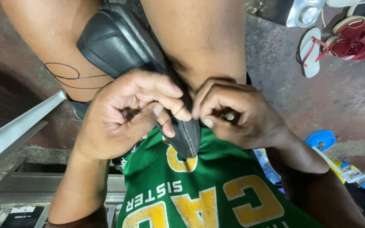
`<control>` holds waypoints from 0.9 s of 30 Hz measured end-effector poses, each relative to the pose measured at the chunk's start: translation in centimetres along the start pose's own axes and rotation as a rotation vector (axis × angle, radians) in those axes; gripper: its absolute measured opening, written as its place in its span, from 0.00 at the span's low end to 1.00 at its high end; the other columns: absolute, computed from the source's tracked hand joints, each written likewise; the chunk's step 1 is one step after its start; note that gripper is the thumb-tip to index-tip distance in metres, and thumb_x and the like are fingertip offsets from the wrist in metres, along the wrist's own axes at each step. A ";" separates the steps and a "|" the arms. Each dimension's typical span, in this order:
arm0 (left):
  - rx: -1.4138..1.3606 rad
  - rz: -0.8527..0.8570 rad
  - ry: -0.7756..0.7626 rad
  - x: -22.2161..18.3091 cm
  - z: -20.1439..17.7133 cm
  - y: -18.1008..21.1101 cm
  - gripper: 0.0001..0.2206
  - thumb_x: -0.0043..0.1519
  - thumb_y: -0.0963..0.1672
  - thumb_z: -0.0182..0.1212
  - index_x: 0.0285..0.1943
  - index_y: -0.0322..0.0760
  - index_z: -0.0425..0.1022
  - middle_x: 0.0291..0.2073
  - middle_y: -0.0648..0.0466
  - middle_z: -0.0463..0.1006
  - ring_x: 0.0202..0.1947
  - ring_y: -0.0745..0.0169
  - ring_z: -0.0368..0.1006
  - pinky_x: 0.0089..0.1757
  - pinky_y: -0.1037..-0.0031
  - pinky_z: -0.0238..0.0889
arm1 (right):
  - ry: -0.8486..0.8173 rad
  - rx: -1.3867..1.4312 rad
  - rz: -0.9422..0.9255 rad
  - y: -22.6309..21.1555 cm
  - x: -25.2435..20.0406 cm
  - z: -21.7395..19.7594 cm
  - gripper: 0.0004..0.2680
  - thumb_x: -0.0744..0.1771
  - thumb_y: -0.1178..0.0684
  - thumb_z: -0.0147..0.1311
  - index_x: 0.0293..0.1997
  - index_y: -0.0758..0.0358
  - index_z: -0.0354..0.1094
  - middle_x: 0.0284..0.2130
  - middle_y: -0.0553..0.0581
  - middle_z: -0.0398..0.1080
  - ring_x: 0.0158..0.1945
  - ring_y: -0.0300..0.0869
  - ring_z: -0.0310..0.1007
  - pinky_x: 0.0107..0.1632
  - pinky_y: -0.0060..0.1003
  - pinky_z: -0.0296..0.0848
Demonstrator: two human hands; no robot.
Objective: The person sews the sole of a black shoe by hand using a needle and thread.
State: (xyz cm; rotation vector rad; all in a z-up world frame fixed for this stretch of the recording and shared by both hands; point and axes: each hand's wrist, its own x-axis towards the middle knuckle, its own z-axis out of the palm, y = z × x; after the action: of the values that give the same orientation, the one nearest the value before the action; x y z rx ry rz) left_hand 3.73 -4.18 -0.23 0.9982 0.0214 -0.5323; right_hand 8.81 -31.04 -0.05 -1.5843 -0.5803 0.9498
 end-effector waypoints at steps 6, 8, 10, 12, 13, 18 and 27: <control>0.098 -0.024 0.006 0.0 0.2 0.3 0.19 0.69 0.29 0.48 0.70 0.25 0.66 0.53 0.43 0.81 0.54 0.61 0.81 0.49 0.74 0.80 | 0.014 0.295 0.246 0.1 -1.1 -0.8 0.01 0.67 0.59 0.57 0.40 0.64 0.73 0.27 0.46 0.72 0.24 0.28 0.65 0.26 0.26 0.62; 0.031 0.005 0.016 0.1 0.0 0.1 0.20 0.68 0.29 0.45 0.69 0.25 0.65 0.50 0.44 0.82 0.51 0.62 0.82 0.45 0.77 0.80 | 0.152 -0.171 0.047 -0.1 -0.3 0.3 0.04 0.66 0.59 0.61 0.42 0.65 0.73 0.31 0.49 0.72 0.29 0.33 0.68 0.30 0.28 0.66; 0.019 0.013 0.025 0.4 -0.5 -0.1 0.20 0.67 0.29 0.44 0.68 0.26 0.66 0.48 0.44 0.83 0.46 0.64 0.83 0.38 0.82 0.77 | 0.230 -0.545 -0.240 0.2 1.0 1.3 0.08 0.64 0.57 0.65 0.43 0.66 0.72 0.37 0.54 0.70 0.36 0.38 0.74 0.35 0.29 0.75; 0.054 -0.015 0.068 0.0 -0.4 -0.3 0.21 0.66 0.29 0.46 0.69 0.27 0.66 0.47 0.44 0.83 0.40 0.65 0.84 0.30 0.87 0.71 | 0.264 -0.662 -0.301 0.0 1.1 1.7 0.07 0.66 0.59 0.65 0.46 0.65 0.73 0.38 0.53 0.71 0.38 0.40 0.74 0.37 0.32 0.75; 0.052 -0.015 0.067 -0.1 -0.5 -0.4 0.22 0.66 0.29 0.45 0.69 0.27 0.66 0.47 0.44 0.83 0.40 0.66 0.84 0.30 0.88 0.70 | 0.273 -0.715 -0.337 0.0 1.1 1.9 0.07 0.67 0.60 0.65 0.47 0.64 0.74 0.39 0.53 0.71 0.39 0.40 0.75 0.39 0.34 0.75; 0.099 -0.029 0.075 -0.2 -0.7 -0.6 0.21 0.67 0.30 0.46 0.70 0.27 0.66 0.47 0.44 0.84 0.37 0.68 0.83 0.29 0.90 0.66 | 0.256 -0.670 -0.215 -0.1 1.2 2.4 0.05 0.65 0.60 0.59 0.39 0.62 0.66 0.37 0.55 0.68 0.39 0.43 0.73 0.39 0.38 0.74; 0.381 -0.027 0.036 0.5 1.0 1.1 0.17 0.66 0.33 0.53 0.64 0.34 0.70 0.53 0.48 0.81 0.51 0.59 0.83 0.43 0.75 0.77 | -0.171 0.621 0.179 0.4 -0.6 -1.6 0.02 0.67 0.58 0.50 0.38 0.63 0.66 0.29 0.49 0.68 0.27 0.32 0.63 0.30 0.29 0.62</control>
State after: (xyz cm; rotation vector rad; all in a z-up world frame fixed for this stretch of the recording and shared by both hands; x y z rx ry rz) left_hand 4.43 -4.79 1.06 1.3804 -0.0360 -0.5550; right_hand 9.75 -32.49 -0.26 -1.0126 -0.2204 1.2626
